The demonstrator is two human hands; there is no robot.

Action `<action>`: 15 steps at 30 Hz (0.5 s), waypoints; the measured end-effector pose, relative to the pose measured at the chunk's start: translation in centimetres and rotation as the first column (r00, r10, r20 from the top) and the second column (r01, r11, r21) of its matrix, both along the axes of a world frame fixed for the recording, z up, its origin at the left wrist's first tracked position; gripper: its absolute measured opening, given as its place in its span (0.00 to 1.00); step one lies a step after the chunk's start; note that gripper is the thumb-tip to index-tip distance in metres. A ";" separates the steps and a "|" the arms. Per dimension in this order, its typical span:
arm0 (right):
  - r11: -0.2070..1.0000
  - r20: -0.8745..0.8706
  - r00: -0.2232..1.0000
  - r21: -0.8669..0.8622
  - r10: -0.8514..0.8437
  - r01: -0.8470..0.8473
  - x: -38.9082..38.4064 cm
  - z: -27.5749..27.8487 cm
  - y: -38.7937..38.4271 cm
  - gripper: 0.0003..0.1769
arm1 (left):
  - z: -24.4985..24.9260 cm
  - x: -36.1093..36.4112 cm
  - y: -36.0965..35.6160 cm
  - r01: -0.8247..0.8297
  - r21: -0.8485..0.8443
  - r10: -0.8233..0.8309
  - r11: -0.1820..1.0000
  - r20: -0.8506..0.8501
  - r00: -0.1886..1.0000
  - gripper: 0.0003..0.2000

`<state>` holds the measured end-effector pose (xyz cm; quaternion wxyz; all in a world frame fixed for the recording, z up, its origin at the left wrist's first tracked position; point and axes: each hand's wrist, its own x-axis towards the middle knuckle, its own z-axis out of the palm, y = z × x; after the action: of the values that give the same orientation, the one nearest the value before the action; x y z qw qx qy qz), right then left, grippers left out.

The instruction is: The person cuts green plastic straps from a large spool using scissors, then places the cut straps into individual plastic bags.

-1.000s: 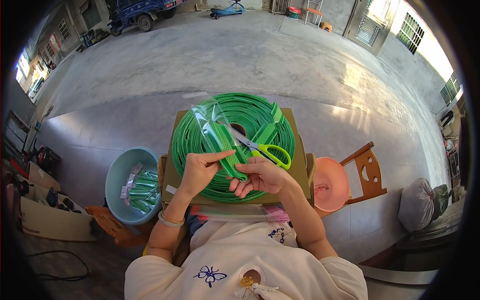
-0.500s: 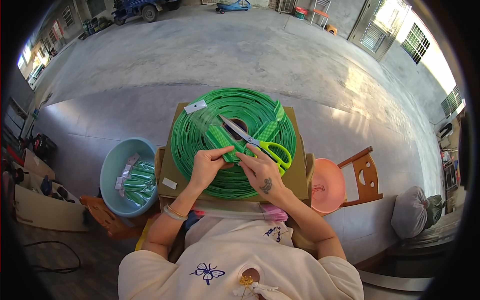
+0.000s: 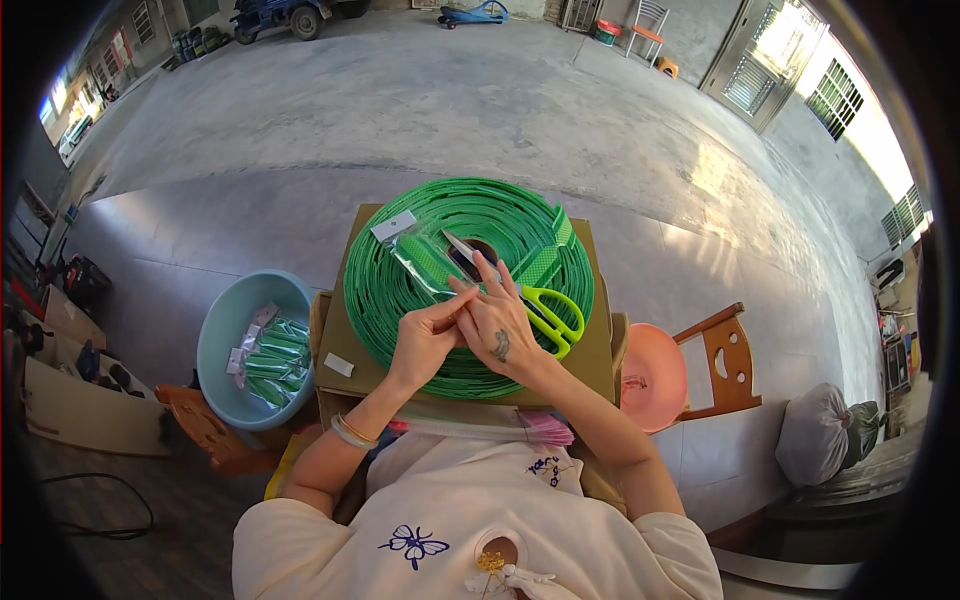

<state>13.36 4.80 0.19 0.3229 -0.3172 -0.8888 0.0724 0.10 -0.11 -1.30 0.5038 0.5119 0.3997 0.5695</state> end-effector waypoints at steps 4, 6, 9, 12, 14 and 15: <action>1.000 0.005 1.000 -0.019 0.000 0.000 -1.0 -0.3 0.5 0.22 | 0.1 -0.6 0.1 -0.018 -0.053 0.021 0.998 0.051 0.998 0.23; 0.999 -0.020 1.000 -0.041 0.002 -0.003 -1.4 -0.3 0.5 0.20 | 0.0 -0.7 0.1 -0.031 -0.069 0.036 0.997 0.074 0.997 0.24; 0.999 -0.029 0.999 0.026 -0.023 0.023 -1.7 0.2 -0.1 0.19 | -0.4 -1.1 0.2 -0.082 -0.046 0.082 0.996 0.001 0.997 0.24; 0.983 -0.037 0.999 0.184 -0.001 0.008 -0.9 1.3 -1.0 0.14 | 0.9 -1.2 -0.3 -0.095 -0.113 0.100 0.989 0.036 0.994 0.28; 0.991 -0.109 0.994 0.134 -0.001 0.015 0.2 0.9 -1.1 0.10 | 1.4 -1.1 -0.3 -0.086 -0.209 0.116 0.974 0.133 0.984 0.30; 0.994 -0.145 0.989 0.108 -0.004 0.020 0.7 0.8 -1.1 0.09 | 1.5 -1.0 -0.3 -0.077 -0.257 0.126 0.963 0.179 0.976 0.32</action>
<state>14.05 3.71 1.03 0.4038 -0.2982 -0.8637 0.0447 -0.94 -0.43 0.19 0.5707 0.3656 0.4425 0.5872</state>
